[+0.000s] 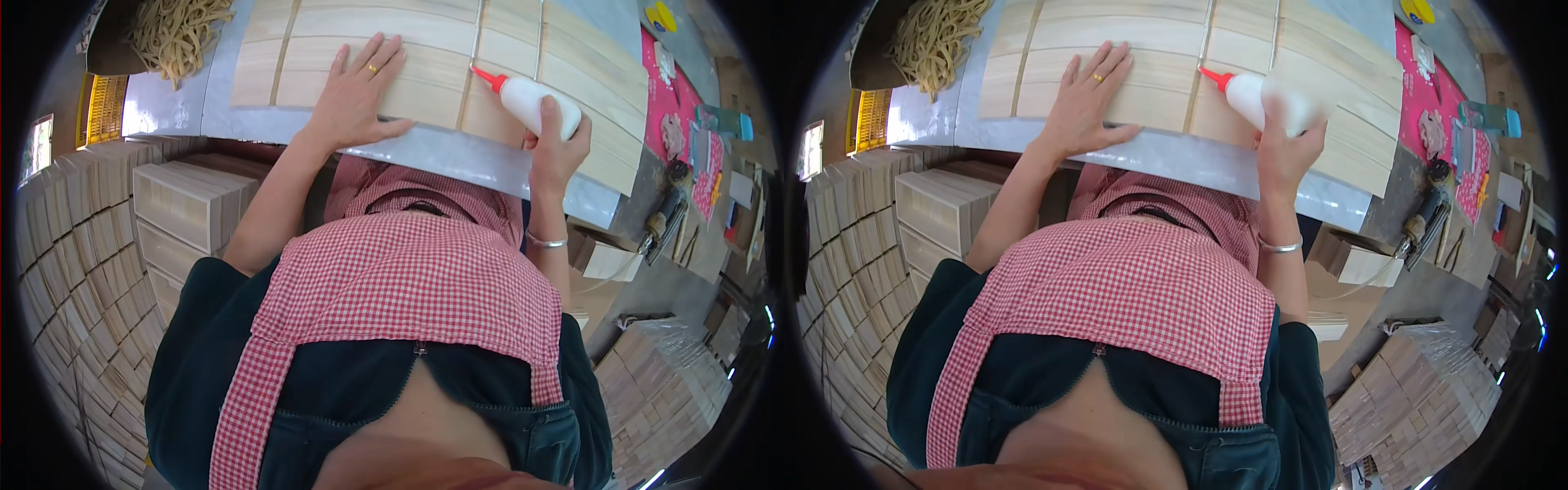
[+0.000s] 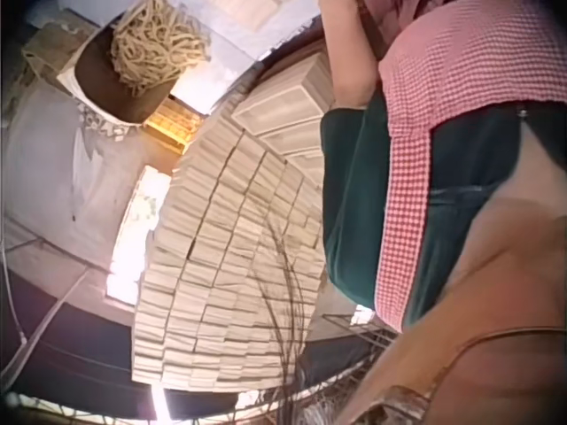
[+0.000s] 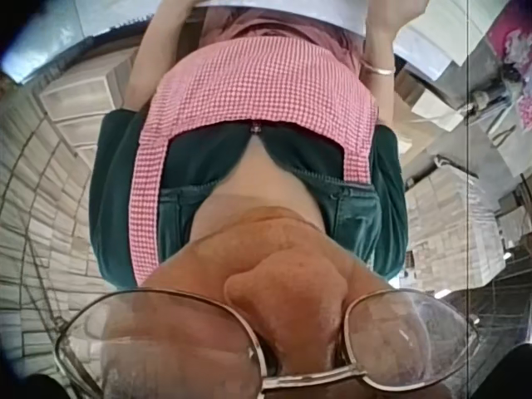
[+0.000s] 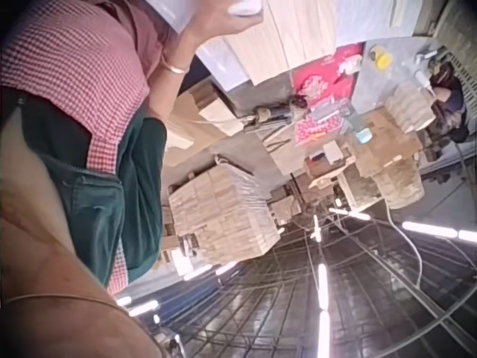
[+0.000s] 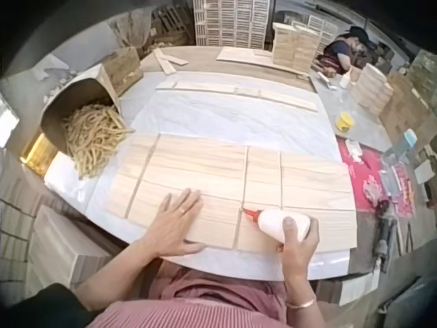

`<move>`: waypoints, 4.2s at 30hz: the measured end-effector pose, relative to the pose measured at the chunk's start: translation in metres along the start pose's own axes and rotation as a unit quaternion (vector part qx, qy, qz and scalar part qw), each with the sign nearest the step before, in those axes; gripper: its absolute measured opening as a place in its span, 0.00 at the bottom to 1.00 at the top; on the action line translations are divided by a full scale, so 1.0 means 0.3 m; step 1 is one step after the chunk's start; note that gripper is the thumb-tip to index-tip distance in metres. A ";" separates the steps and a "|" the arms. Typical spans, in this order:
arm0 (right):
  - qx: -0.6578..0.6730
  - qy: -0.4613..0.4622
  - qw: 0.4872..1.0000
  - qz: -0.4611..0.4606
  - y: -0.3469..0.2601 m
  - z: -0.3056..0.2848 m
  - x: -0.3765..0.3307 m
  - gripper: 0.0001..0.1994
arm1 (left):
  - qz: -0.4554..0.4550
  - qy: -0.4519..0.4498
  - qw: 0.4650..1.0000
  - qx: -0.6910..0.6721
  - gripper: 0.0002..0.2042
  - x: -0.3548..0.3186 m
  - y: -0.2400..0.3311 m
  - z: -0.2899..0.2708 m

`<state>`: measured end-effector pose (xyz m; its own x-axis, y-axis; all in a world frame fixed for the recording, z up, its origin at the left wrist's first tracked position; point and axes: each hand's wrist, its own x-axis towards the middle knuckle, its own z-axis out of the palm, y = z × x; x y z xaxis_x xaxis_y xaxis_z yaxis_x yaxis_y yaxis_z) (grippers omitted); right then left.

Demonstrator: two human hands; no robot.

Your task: Assemble wooden boxes using glue and a pneumatic nail gun on a factory floor.

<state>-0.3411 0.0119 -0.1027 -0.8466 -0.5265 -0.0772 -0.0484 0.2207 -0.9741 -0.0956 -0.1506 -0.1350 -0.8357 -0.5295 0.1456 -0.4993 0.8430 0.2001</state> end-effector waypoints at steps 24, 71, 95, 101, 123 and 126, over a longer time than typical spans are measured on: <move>0.124 -0.143 0.980 -0.054 -0.209 0.236 -0.014 0.24 | -0.132 -0.067 0.989 0.017 0.31 0.161 -0.598 -0.259; -0.035 -0.240 0.958 -0.151 -0.107 0.677 -0.312 0.26 | -0.089 -0.035 0.995 0.008 0.29 -0.075 -0.687 -0.090; -0.047 0.194 0.952 -0.231 0.042 -0.424 0.455 0.21 | -0.097 -0.018 0.984 0.148 0.29 -0.095 -0.640 -0.131; -0.294 0.253 0.900 -0.197 0.168 -0.724 0.900 0.23 | 0.014 0.021 1.000 0.009 0.38 -0.029 -0.256 -0.183; -0.425 -0.202 0.785 -0.403 0.127 -0.361 0.398 0.23 | 0.014 -0.034 0.986 0.162 0.31 0.134 -0.235 -0.058; -0.423 -0.165 0.778 -0.436 0.116 -0.293 0.438 0.22 | 0.004 -0.010 0.981 0.194 0.31 0.201 -0.306 -0.045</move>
<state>-0.5007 0.0224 -0.1282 -0.1228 -0.9294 0.3480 -0.9764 0.0503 -0.2102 -0.0971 -0.2613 -0.1315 -0.8419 -0.5249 0.1253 -0.5396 0.8214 -0.1847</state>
